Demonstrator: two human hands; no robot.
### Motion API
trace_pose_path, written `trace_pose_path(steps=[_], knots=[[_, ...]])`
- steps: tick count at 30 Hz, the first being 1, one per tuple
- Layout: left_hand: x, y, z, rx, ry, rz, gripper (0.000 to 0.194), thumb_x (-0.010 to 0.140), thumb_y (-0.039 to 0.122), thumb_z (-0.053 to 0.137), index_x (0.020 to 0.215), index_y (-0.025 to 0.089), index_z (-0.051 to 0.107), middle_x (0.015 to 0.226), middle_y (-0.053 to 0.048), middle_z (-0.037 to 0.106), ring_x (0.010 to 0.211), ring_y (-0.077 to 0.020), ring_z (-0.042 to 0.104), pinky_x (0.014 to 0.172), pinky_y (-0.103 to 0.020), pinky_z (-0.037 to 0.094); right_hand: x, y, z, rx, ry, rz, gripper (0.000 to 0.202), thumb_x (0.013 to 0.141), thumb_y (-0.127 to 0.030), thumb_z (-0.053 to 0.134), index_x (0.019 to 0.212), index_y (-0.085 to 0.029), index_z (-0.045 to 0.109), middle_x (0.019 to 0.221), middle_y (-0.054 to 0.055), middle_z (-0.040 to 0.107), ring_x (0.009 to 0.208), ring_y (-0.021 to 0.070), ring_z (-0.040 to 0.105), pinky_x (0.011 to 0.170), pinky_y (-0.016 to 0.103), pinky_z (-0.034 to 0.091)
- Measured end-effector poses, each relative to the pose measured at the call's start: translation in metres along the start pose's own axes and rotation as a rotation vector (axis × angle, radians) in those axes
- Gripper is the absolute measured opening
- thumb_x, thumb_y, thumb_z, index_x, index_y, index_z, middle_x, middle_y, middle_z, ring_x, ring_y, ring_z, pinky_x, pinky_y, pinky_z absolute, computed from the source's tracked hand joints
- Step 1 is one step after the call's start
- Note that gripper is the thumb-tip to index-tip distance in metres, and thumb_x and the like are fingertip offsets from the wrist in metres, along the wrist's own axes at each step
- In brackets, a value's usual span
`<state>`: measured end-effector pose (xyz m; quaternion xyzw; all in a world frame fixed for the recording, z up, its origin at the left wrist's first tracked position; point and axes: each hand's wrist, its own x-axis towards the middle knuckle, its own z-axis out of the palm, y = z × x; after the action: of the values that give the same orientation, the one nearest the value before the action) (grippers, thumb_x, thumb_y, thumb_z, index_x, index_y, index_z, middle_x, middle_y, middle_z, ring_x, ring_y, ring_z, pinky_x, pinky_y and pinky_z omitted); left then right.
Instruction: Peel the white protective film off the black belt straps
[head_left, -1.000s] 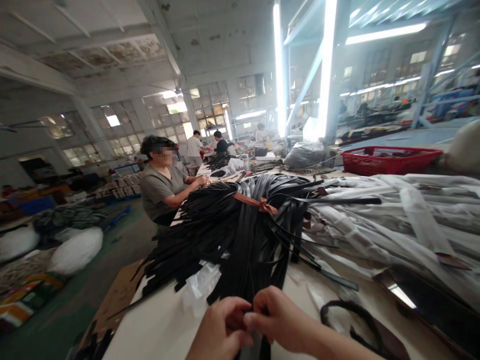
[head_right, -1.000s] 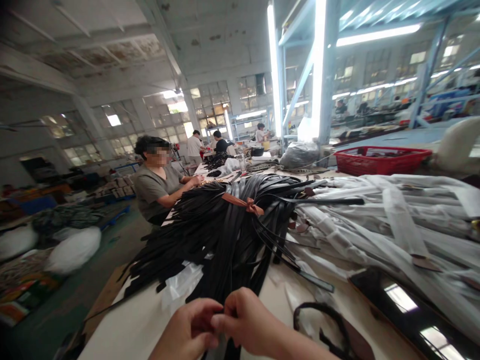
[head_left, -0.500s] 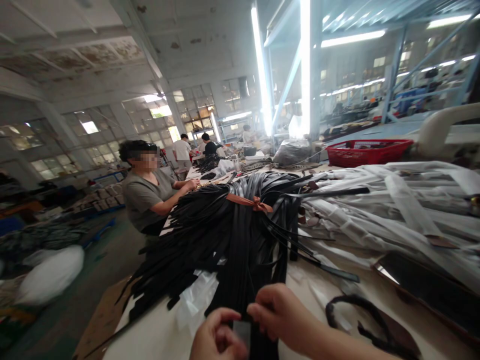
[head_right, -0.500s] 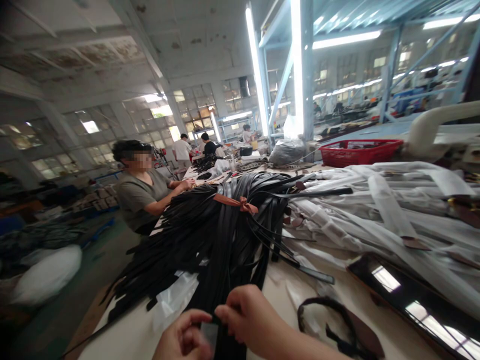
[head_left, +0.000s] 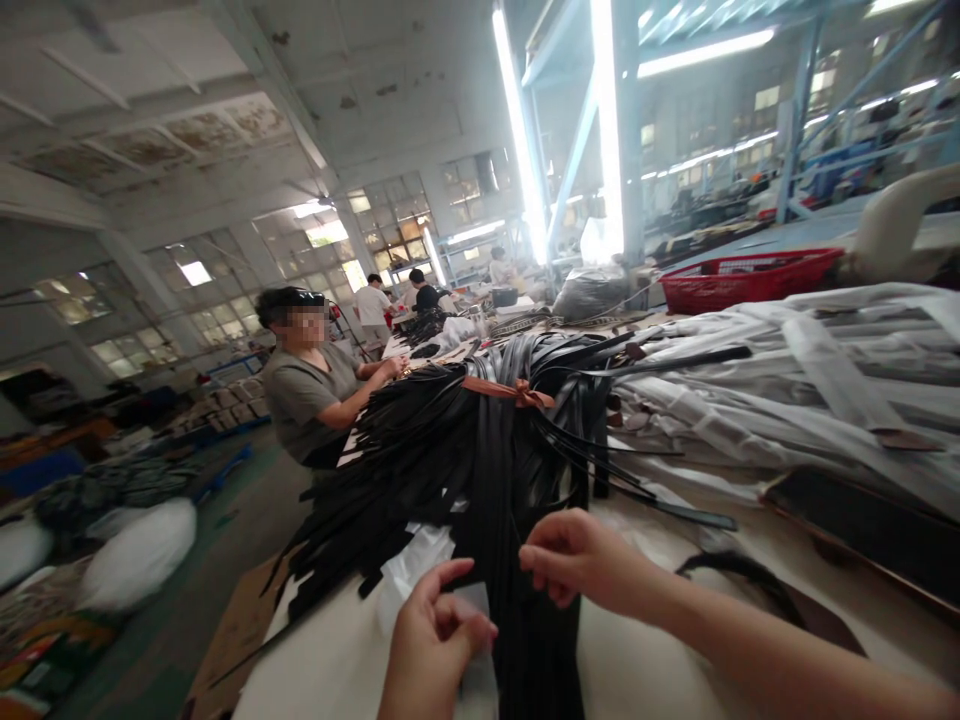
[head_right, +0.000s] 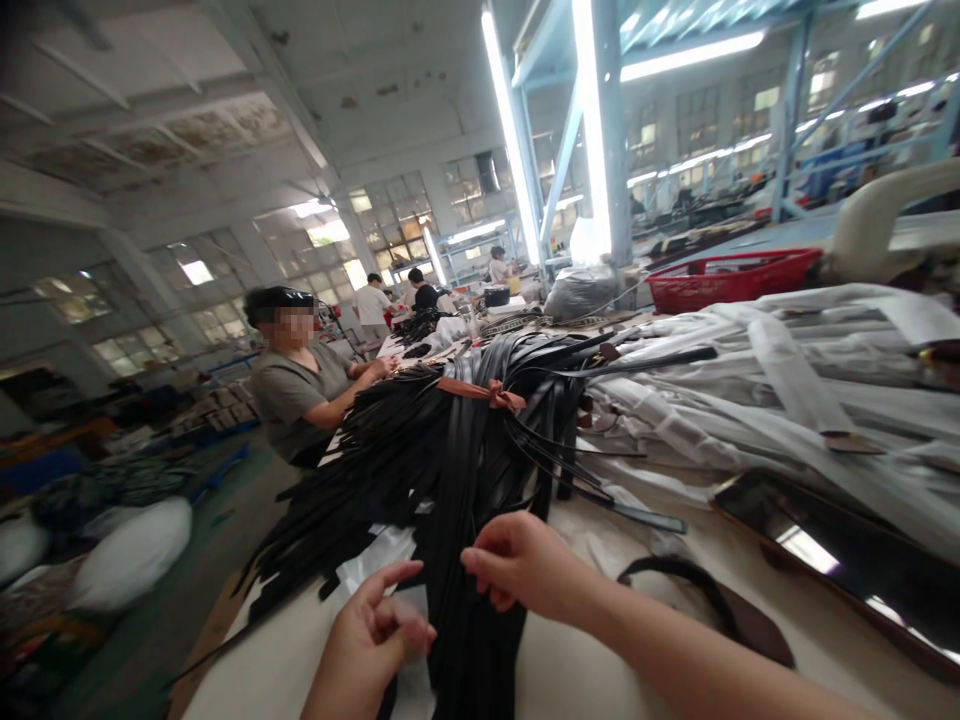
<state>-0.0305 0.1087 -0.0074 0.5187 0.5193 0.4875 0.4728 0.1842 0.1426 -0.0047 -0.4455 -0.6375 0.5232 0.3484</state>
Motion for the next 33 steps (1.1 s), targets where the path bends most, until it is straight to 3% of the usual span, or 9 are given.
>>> trace_pose_path(steps=[3,6,12,16,21,24,26,28,33], knots=[[0.002,-0.006,0.000,-0.013,0.010,-0.017,0.048,0.055,0.016,0.080,0.097,0.012,0.059,0.048,0.011,0.051,0.044,-0.0060,0.046,0.049,-0.018,0.033,-0.006,0.005,0.027,0.274,-0.120,-0.014,0.050,0.072,-0.054,0.074,0.099,-0.013,0.071,0.074,0.001,0.064,0.057,0.0099,0.058,0.055,0.022,0.051],[0.002,-0.008,0.002,-0.037,-0.028,-0.010,0.047,0.053,0.021,0.084,0.090,0.015,0.056,0.047,0.011,0.051,0.044,-0.0052,0.043,0.049,-0.017,0.032,-0.008,0.010,0.044,0.304,-0.099,-0.132,0.052,0.068,-0.057,0.078,0.096,-0.013,0.077,0.076,0.002,0.065,0.055,0.0072,0.054,0.050,0.018,0.046],[-0.005,-0.005,0.014,-0.005,-0.089,-0.006,0.039,0.056,0.018,0.081,0.081,0.019,0.051,0.050,0.012,0.050,0.047,-0.0054,0.044,0.050,-0.017,0.031,-0.008,0.010,0.043,0.410,-0.078,-0.033,0.055,0.058,-0.060,0.084,0.082,-0.011,0.079,0.060,0.000,0.064,0.051,0.0078,0.055,0.052,0.020,0.048],[-0.008,0.003,0.016,0.145,-0.114,0.004,0.035,0.063,0.025,0.079,0.088,0.018,0.055,0.056,0.009,0.055,0.055,-0.0103,0.052,0.055,-0.020,0.039,-0.013,0.003,0.038,0.251,-0.002,-0.053,0.043,0.064,-0.052,0.083,0.071,-0.010,0.075,0.053,-0.002,0.060,0.047,0.0079,0.054,0.045,0.017,0.043],[-0.011,0.012,0.016,0.120,-0.047,0.030,0.053,0.065,0.033,0.078,0.109,0.017,0.054,0.067,0.002,0.070,0.065,-0.0152,0.062,0.062,-0.022,0.044,-0.014,-0.012,0.037,0.051,0.025,0.016,0.026,0.078,-0.036,0.077,0.071,-0.013,0.070,0.052,-0.004,0.060,0.047,0.0093,0.059,0.044,0.016,0.045],[-0.011,0.011,0.014,0.107,0.011,0.061,0.046,0.062,0.029,0.077,0.102,0.016,0.057,0.056,0.007,0.064,0.057,-0.0121,0.057,0.059,-0.020,0.042,-0.010,-0.022,0.015,-0.366,0.065,0.067,0.032,0.094,-0.041,0.060,0.078,-0.016,0.071,0.067,0.001,0.071,0.061,0.0140,0.069,0.057,0.021,0.053],[-0.009,0.011,0.010,0.105,0.026,0.060,0.044,0.060,0.026,0.076,0.099,0.016,0.057,0.054,0.008,0.061,0.056,-0.0112,0.057,0.059,-0.019,0.042,-0.009,-0.028,-0.013,-0.620,0.195,0.092,0.022,0.092,-0.036,0.065,0.090,-0.015,0.071,0.092,0.010,0.075,0.087,0.0226,0.072,0.075,0.028,0.054],[-0.008,0.013,0.006,0.097,0.029,0.046,0.043,0.058,0.024,0.076,0.095,0.016,0.056,0.051,0.009,0.058,0.053,-0.0104,0.055,0.057,-0.019,0.041,-0.010,-0.029,-0.044,-0.801,0.353,0.149,0.020,0.084,-0.018,0.071,0.102,-0.009,0.068,0.113,0.022,0.069,0.109,0.0337,0.065,0.088,0.037,0.049],[-0.010,0.023,0.001,0.070,0.032,0.024,0.033,0.056,0.019,0.073,0.083,0.018,0.055,0.050,0.011,0.051,0.047,-0.0070,0.047,0.050,-0.017,0.033,-0.006,-0.014,-0.087,-1.087,0.446,0.303,0.014,0.083,-0.004,0.060,0.089,-0.006,0.072,0.100,0.025,0.072,0.097,0.0392,0.069,0.076,0.040,0.050]])
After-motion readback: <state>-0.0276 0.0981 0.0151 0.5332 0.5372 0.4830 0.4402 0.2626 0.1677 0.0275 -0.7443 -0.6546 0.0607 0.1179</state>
